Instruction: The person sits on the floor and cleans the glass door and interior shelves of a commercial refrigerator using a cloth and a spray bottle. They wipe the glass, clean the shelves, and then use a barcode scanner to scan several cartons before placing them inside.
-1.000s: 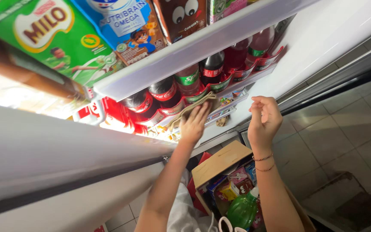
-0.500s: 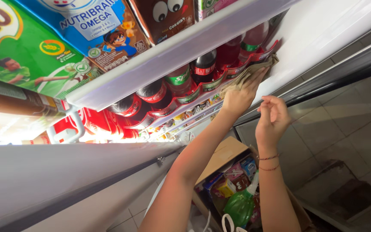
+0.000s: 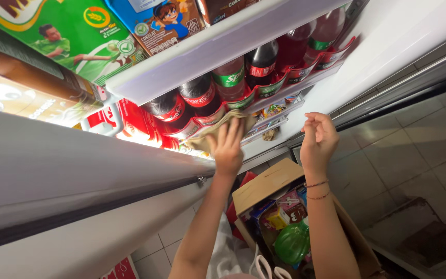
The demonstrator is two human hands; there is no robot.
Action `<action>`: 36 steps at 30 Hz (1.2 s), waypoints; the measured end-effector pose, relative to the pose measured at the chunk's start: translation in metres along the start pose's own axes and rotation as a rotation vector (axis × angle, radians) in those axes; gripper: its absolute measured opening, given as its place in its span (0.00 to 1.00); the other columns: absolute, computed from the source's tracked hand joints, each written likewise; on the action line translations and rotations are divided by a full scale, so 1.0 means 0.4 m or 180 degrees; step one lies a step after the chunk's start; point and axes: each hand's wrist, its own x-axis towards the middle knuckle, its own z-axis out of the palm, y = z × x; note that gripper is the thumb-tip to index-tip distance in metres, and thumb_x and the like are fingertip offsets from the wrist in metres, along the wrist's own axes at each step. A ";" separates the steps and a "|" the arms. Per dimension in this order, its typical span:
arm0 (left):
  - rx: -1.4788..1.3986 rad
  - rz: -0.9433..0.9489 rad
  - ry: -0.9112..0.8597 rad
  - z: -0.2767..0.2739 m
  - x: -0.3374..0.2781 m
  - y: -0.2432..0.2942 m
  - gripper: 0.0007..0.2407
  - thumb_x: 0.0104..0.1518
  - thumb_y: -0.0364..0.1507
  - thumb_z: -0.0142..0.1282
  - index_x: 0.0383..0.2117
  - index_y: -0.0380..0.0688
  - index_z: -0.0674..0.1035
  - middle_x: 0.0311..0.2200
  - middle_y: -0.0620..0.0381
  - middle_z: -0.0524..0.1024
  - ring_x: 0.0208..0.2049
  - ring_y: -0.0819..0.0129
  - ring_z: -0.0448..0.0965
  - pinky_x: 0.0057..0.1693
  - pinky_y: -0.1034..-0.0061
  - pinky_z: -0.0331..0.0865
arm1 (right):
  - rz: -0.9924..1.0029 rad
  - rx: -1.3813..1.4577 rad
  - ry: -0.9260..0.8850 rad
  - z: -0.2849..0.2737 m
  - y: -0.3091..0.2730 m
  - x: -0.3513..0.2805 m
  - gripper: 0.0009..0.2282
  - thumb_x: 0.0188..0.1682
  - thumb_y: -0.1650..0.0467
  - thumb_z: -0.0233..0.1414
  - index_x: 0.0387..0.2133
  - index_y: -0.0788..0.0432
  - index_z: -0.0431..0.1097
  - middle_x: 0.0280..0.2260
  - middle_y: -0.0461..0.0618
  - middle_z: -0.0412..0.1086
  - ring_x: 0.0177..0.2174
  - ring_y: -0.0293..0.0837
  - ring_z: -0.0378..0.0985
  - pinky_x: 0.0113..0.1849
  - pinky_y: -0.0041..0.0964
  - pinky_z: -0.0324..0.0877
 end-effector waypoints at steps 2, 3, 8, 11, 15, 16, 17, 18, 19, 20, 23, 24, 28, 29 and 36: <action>-0.0104 0.0221 -0.0472 0.040 0.055 0.050 0.24 0.50 0.22 0.49 0.57 0.52 0.78 0.66 0.67 0.66 0.63 0.66 0.69 0.59 0.46 0.66 | -0.0071 -0.0086 -0.0022 0.000 0.000 0.000 0.04 0.55 0.80 0.48 0.39 0.68 0.70 0.34 0.47 0.69 0.32 0.35 0.70 0.37 0.29 0.68; -0.0377 0.0343 -0.0526 0.061 0.086 0.085 0.24 0.53 0.22 0.49 0.60 0.53 0.76 0.67 0.69 0.65 0.64 0.70 0.67 0.59 0.52 0.67 | -0.0082 -0.0101 -0.0017 -0.005 0.001 -0.006 0.05 0.54 0.81 0.47 0.39 0.68 0.70 0.35 0.47 0.69 0.32 0.35 0.70 0.37 0.29 0.69; -0.0764 0.0962 -0.0307 0.147 0.262 0.279 0.27 0.57 0.24 0.48 0.68 0.47 0.68 0.70 0.68 0.59 0.66 0.78 0.66 0.63 0.76 0.68 | 0.0027 -0.0147 0.0195 -0.052 0.010 -0.011 0.07 0.52 0.81 0.47 0.40 0.68 0.71 0.34 0.48 0.70 0.33 0.35 0.71 0.38 0.28 0.69; -0.0883 0.1022 -0.0844 0.193 0.329 0.367 0.26 0.62 0.25 0.47 0.70 0.46 0.66 0.71 0.70 0.59 0.62 0.76 0.68 0.56 0.77 0.69 | 0.0003 -0.0081 0.0363 -0.085 0.021 -0.011 0.06 0.54 0.81 0.48 0.41 0.69 0.71 0.36 0.47 0.70 0.33 0.35 0.70 0.38 0.28 0.68; -0.0390 0.1361 -0.0030 0.221 0.329 0.366 0.25 0.59 0.27 0.50 0.67 0.43 0.68 0.71 0.68 0.60 0.67 0.81 0.67 0.66 0.80 0.65 | 0.0132 -0.0176 0.0442 -0.084 0.037 -0.018 0.07 0.53 0.80 0.48 0.41 0.68 0.71 0.35 0.47 0.70 0.33 0.36 0.70 0.38 0.28 0.69; -0.0339 0.1400 -0.0017 0.215 0.315 0.350 0.25 0.59 0.27 0.50 0.67 0.42 0.68 0.71 0.68 0.60 0.68 0.84 0.66 0.67 0.81 0.64 | 0.0159 -0.0171 0.0418 -0.075 0.041 -0.025 0.07 0.53 0.80 0.48 0.41 0.68 0.71 0.35 0.47 0.70 0.33 0.36 0.71 0.38 0.28 0.69; -0.0406 0.1280 -0.0129 0.202 0.296 0.331 0.26 0.58 0.26 0.51 0.67 0.43 0.69 0.71 0.68 0.61 0.67 0.84 0.66 0.66 0.82 0.64 | 0.0187 -0.0176 0.0380 -0.069 0.043 -0.034 0.07 0.53 0.80 0.48 0.41 0.68 0.71 0.35 0.47 0.70 0.33 0.36 0.71 0.38 0.28 0.69; -0.0473 0.1158 -0.0240 0.178 0.265 0.296 0.26 0.58 0.26 0.51 0.68 0.45 0.69 0.71 0.68 0.61 0.66 0.84 0.66 0.65 0.82 0.63 | 0.0201 -0.0153 0.0316 -0.061 0.043 -0.048 0.06 0.53 0.80 0.48 0.41 0.68 0.71 0.34 0.47 0.70 0.33 0.36 0.71 0.37 0.28 0.69; -0.0534 0.1031 -0.0321 0.150 0.241 0.257 0.26 0.58 0.26 0.51 0.68 0.46 0.70 0.71 0.68 0.61 0.65 0.83 0.66 0.63 0.83 0.63 | 0.0188 -0.0123 0.0239 -0.051 0.044 -0.054 0.06 0.54 0.80 0.47 0.40 0.68 0.71 0.34 0.46 0.70 0.32 0.36 0.71 0.37 0.28 0.69; -0.0517 0.0957 -0.0219 0.115 0.214 0.214 0.26 0.60 0.26 0.51 0.68 0.47 0.69 0.70 0.68 0.61 0.66 0.82 0.65 0.64 0.79 0.63 | 0.0175 -0.0094 0.0163 -0.045 0.042 -0.062 0.06 0.54 0.80 0.47 0.40 0.68 0.71 0.33 0.46 0.69 0.32 0.35 0.70 0.37 0.28 0.69; -0.0029 0.0732 -0.0634 -0.013 0.117 0.078 0.27 0.50 0.24 0.51 0.62 0.50 0.73 0.67 0.72 0.66 0.65 0.78 0.68 0.59 0.69 0.64 | 0.0149 -0.0054 0.0030 -0.038 0.035 -0.079 0.04 0.55 0.78 0.49 0.39 0.67 0.71 0.34 0.45 0.69 0.32 0.35 0.70 0.37 0.28 0.69; -0.0051 0.0559 -0.0456 -0.056 0.090 0.036 0.24 0.53 0.24 0.52 0.60 0.52 0.74 0.67 0.72 0.66 0.65 0.77 0.69 0.62 0.65 0.63 | 0.0180 -0.0093 0.0014 -0.039 0.032 -0.087 0.05 0.56 0.78 0.49 0.40 0.67 0.71 0.33 0.45 0.69 0.32 0.35 0.70 0.36 0.28 0.68; 0.0275 0.0181 -0.0246 -0.193 0.029 -0.007 0.20 0.51 0.24 0.52 0.53 0.49 0.78 0.64 0.70 0.68 0.63 0.73 0.69 0.63 0.46 0.57 | 0.0220 -0.0171 -0.0154 -0.025 0.009 -0.108 0.05 0.56 0.77 0.49 0.40 0.67 0.72 0.33 0.45 0.69 0.32 0.35 0.70 0.36 0.28 0.68; 0.0163 0.0025 -0.0215 -0.220 0.024 0.001 0.21 0.51 0.23 0.52 0.54 0.49 0.78 0.63 0.68 0.68 0.64 0.71 0.69 0.64 0.44 0.56 | 0.0201 -0.0161 -0.0220 -0.013 0.000 -0.114 0.06 0.56 0.77 0.49 0.41 0.67 0.72 0.33 0.45 0.69 0.32 0.35 0.70 0.36 0.29 0.68; -0.3848 -0.1449 -0.0473 -0.419 0.010 0.054 0.18 0.63 0.20 0.45 0.60 0.41 0.73 0.57 0.52 0.73 0.56 0.62 0.70 0.63 0.67 0.63 | -0.0192 -0.0095 -0.1274 0.135 -0.094 -0.204 0.23 0.48 0.77 0.53 0.59 0.66 0.60 0.49 0.47 0.66 0.47 0.38 0.70 0.44 0.31 0.70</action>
